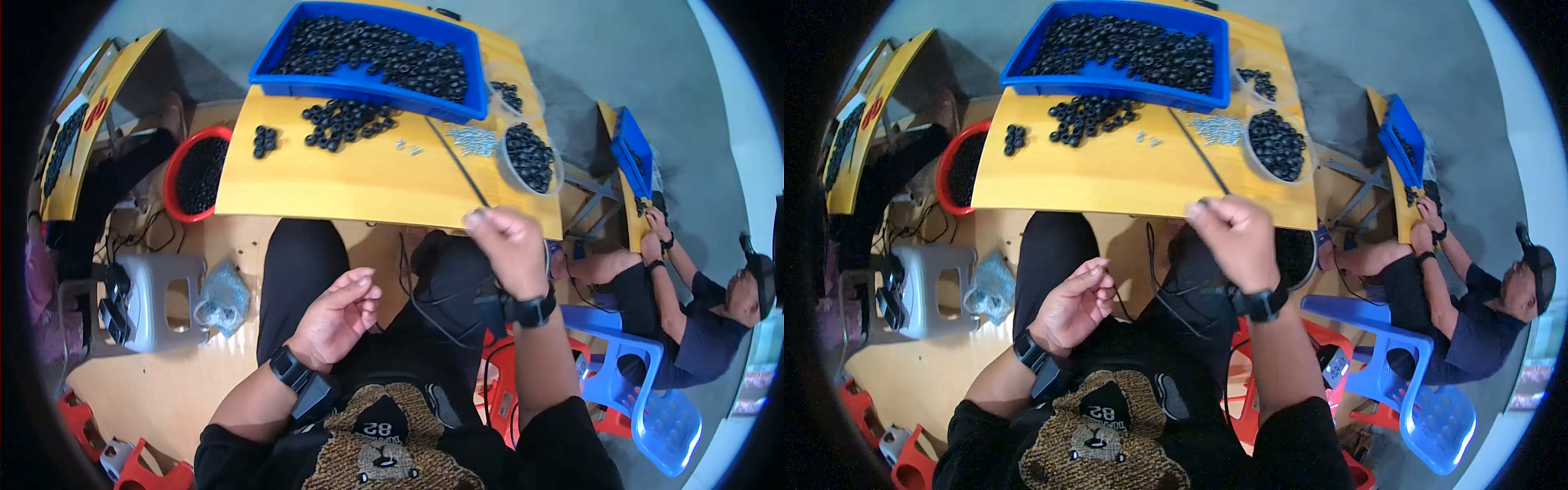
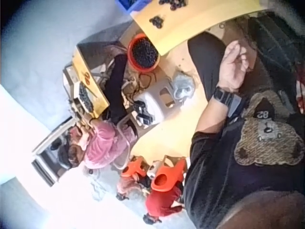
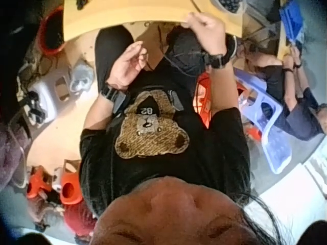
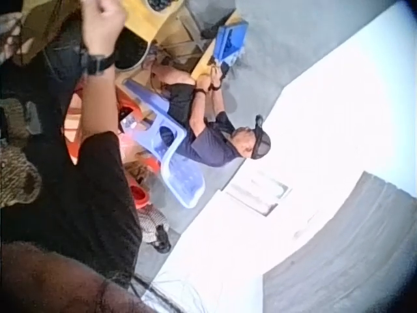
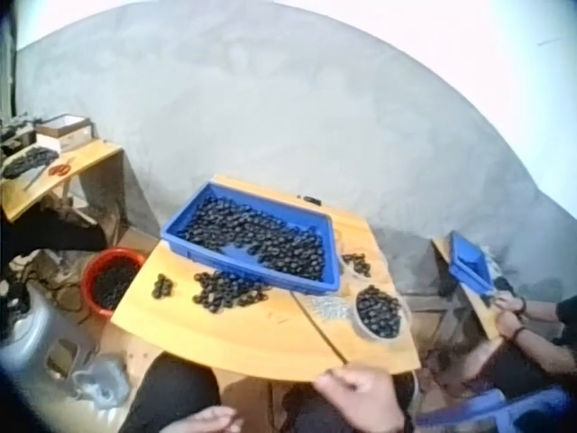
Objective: The person picks up a black rubber grommet and a small metal pin, inserts the pin into the grommet, and then uses a long metal rod to push the pin further in.
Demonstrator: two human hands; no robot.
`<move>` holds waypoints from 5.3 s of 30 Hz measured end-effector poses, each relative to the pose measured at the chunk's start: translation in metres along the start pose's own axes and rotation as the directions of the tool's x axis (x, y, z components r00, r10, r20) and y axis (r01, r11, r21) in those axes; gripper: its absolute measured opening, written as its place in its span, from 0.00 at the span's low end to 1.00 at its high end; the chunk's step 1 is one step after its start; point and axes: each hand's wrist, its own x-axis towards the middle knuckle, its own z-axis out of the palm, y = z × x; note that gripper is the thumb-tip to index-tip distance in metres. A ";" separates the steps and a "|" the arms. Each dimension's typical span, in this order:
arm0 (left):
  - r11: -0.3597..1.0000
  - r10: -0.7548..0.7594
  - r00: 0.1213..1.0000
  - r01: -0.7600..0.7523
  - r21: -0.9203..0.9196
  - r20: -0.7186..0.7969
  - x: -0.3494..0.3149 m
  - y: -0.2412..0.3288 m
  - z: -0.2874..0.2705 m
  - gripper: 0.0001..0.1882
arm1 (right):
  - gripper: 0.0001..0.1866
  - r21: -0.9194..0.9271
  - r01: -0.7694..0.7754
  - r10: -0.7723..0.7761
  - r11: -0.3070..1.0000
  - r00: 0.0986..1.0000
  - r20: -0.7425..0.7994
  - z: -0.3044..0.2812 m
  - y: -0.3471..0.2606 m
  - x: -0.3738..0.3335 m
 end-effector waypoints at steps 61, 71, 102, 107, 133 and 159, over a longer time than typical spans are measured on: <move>0.988 -0.066 0.977 0.092 0.123 -0.202 0.052 0.033 0.019 0.04 | 0.11 -0.585 -0.059 -0.039 0.809 0.987 -0.155 -0.068 0.056 0.133; 0.986 -0.091 0.976 0.116 0.117 -0.195 0.055 0.034 0.018 0.04 | 0.13 0.076 -0.171 0.186 0.982 0.926 -0.328 -0.090 0.052 0.156; 0.999 -0.024 0.986 0.031 0.043 -0.164 0.037 0.027 -0.001 0.05 | 0.02 -0.262 0.109 -0.090 0.959 0.992 0.084 0.046 0.015 0.071; 0.998 -0.015 0.990 0.023 0.059 -0.138 0.033 0.034 0.002 0.06 | 0.03 -0.156 0.144 -0.147 0.977 0.989 -0.009 0.077 0.018 0.104; 0.997 -0.030 0.985 0.043 0.071 -0.172 0.042 0.042 0.005 0.05 | 0.17 -0.471 0.327 -0.358 0.819 0.934 0.025 0.057 0.033 0.089; 0.990 -0.040 0.987 0.060 0.124 -0.155 0.032 0.028 0.009 0.04 | 0.38 -0.565 0.372 -0.289 0.736 0.928 0.234 0.057 0.043 0.062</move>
